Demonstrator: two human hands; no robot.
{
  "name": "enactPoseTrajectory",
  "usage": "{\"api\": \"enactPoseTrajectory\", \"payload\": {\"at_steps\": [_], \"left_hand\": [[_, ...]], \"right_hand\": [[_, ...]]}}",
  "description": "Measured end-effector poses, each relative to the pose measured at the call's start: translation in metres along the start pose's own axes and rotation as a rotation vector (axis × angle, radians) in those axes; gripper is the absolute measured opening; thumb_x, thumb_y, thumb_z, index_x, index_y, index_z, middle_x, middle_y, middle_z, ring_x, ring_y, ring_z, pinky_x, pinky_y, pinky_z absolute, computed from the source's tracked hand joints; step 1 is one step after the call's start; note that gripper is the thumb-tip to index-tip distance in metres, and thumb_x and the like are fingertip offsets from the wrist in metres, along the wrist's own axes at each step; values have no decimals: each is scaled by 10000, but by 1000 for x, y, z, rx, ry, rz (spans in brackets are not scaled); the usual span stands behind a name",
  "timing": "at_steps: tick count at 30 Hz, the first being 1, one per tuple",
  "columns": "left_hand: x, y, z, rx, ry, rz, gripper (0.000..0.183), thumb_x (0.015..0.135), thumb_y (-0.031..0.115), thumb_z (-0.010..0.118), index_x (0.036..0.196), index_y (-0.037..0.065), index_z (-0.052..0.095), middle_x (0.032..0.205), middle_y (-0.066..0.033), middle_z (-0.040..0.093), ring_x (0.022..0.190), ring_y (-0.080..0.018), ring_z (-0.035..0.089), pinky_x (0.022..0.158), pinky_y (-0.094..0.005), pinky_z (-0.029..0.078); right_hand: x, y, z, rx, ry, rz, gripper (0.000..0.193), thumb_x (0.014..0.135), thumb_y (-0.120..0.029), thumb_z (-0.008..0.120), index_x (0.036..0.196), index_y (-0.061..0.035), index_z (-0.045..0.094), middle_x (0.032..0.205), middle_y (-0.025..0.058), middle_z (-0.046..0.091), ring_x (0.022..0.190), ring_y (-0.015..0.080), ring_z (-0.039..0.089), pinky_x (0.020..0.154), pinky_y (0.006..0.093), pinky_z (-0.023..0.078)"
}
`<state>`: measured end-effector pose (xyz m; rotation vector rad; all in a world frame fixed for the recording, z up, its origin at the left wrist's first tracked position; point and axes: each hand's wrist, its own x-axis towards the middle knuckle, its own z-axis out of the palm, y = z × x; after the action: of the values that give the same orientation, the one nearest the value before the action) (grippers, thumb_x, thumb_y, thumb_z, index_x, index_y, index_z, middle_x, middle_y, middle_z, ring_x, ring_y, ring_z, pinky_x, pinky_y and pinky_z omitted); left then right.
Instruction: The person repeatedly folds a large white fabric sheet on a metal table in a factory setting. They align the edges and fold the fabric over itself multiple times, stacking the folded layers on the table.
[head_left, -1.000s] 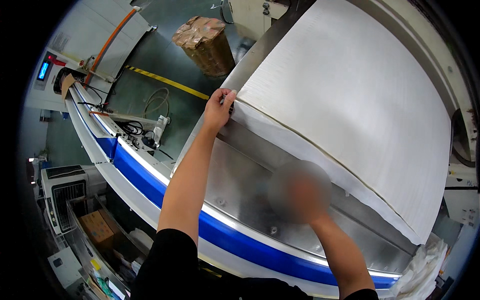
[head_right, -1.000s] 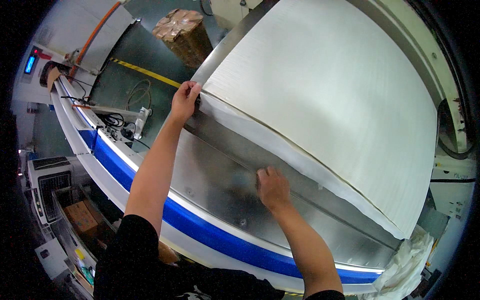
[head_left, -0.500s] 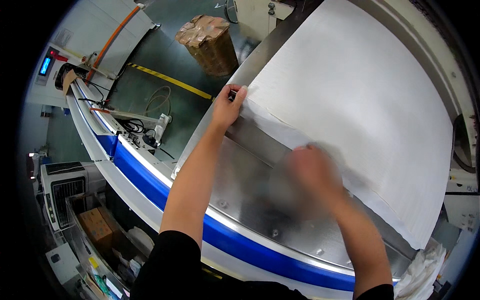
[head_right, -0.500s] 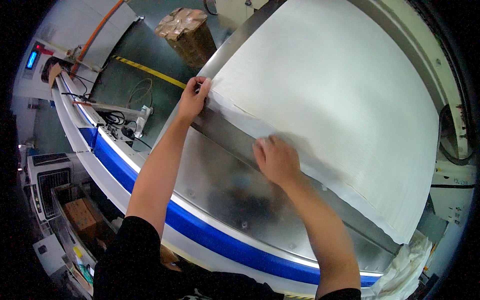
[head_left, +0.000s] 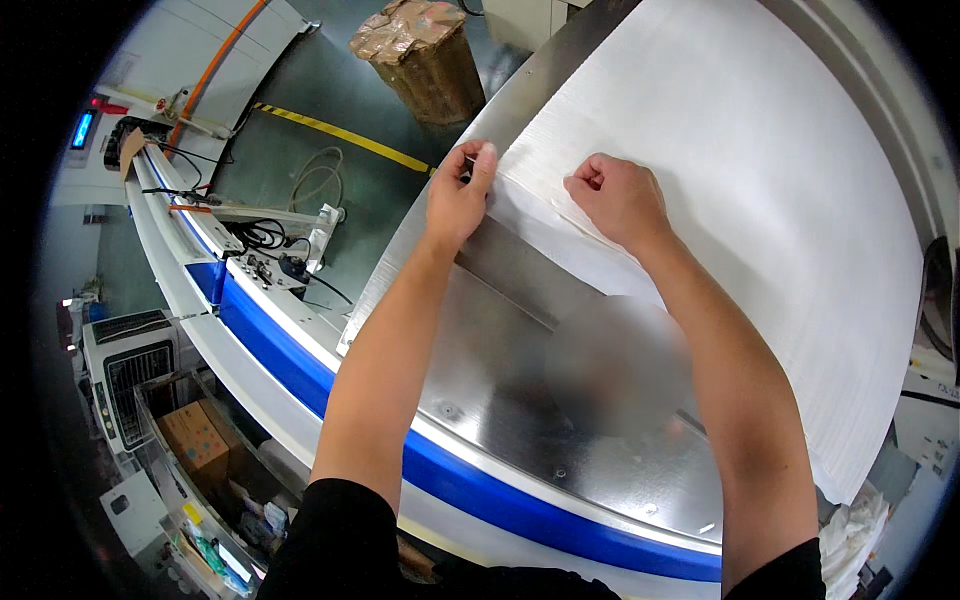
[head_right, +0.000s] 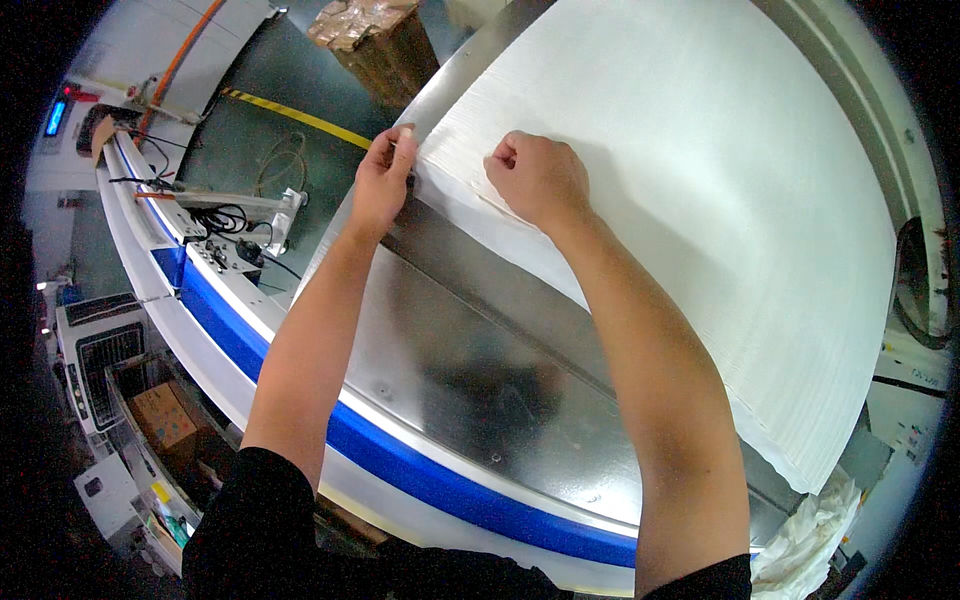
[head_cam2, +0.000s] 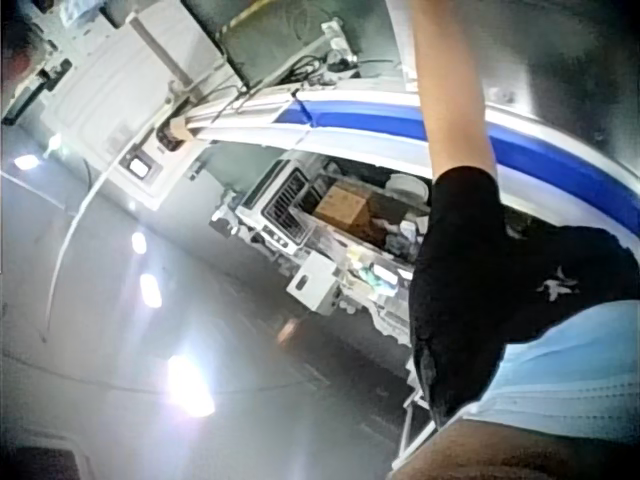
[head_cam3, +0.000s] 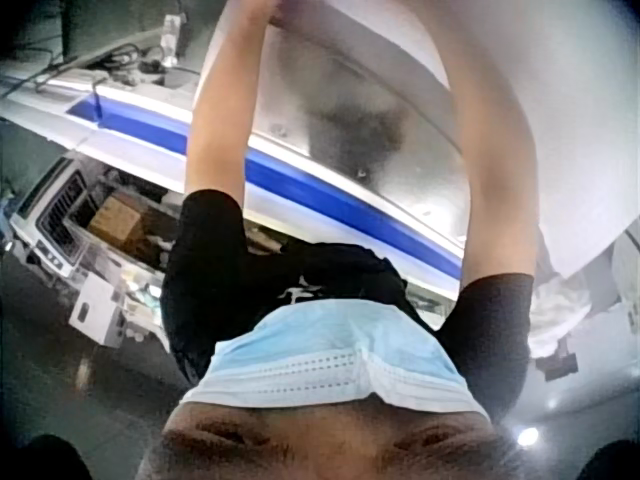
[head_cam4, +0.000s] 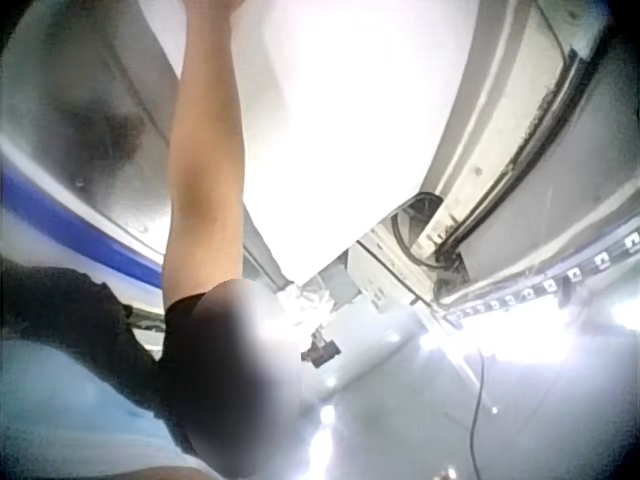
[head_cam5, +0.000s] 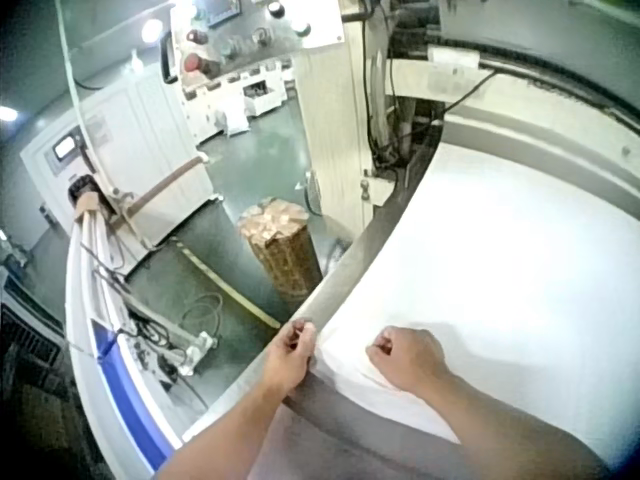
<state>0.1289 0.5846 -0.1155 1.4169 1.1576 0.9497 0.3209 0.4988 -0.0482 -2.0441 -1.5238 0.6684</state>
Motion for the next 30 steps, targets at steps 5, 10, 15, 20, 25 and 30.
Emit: {"api": "enactPoseTrajectory", "payload": {"at_steps": [5,10,15,20,25,30], "left_hand": [[-12,9,-1,346,178,296,371,889,270,549,1196,61,550,1117,-93,563,1036,-219,523,942,-346,362],[-48,26,10,778,89,702,464,777,73,508,1240,101,527,1290,-142,484,1200,-296,451,1050,-436,276],[-54,29,16,923,-27,745,523,738,43,518,1251,148,521,1303,-78,489,1247,-259,428,1072,-457,247],[-53,28,15,936,-24,755,474,724,83,572,1191,159,549,1273,-68,506,1229,-255,441,1042,-452,277],[-55,28,12,948,42,775,398,685,161,664,1073,155,574,1166,-55,551,1163,-250,486,997,-431,323],[-59,36,-4,982,-52,897,350,691,165,678,1022,130,570,1104,-36,579,1083,-247,533,955,-432,366]], "right_hand": [[0,0,2,-48,39,-5,197,801,-294,598,808,-105,652,745,89,670,718,286,644,675,392,506],[1,10,3,-87,85,-63,196,818,-302,600,810,-113,651,758,87,672,719,292,647,664,397,508],[3,12,6,-99,115,-103,204,828,-304,597,816,-108,650,758,92,671,712,292,651,646,397,513],[5,12,5,-117,105,-95,209,833,-306,595,817,-105,650,757,96,670,709,289,651,650,397,515],[7,12,9,-132,92,-75,213,832,-315,593,824,-110,651,762,93,669,734,291,648,664,395,513],[-1,11,6,-41,91,-73,197,837,-300,609,853,-109,656,766,78,668,706,245,644,651,355,503]]}}
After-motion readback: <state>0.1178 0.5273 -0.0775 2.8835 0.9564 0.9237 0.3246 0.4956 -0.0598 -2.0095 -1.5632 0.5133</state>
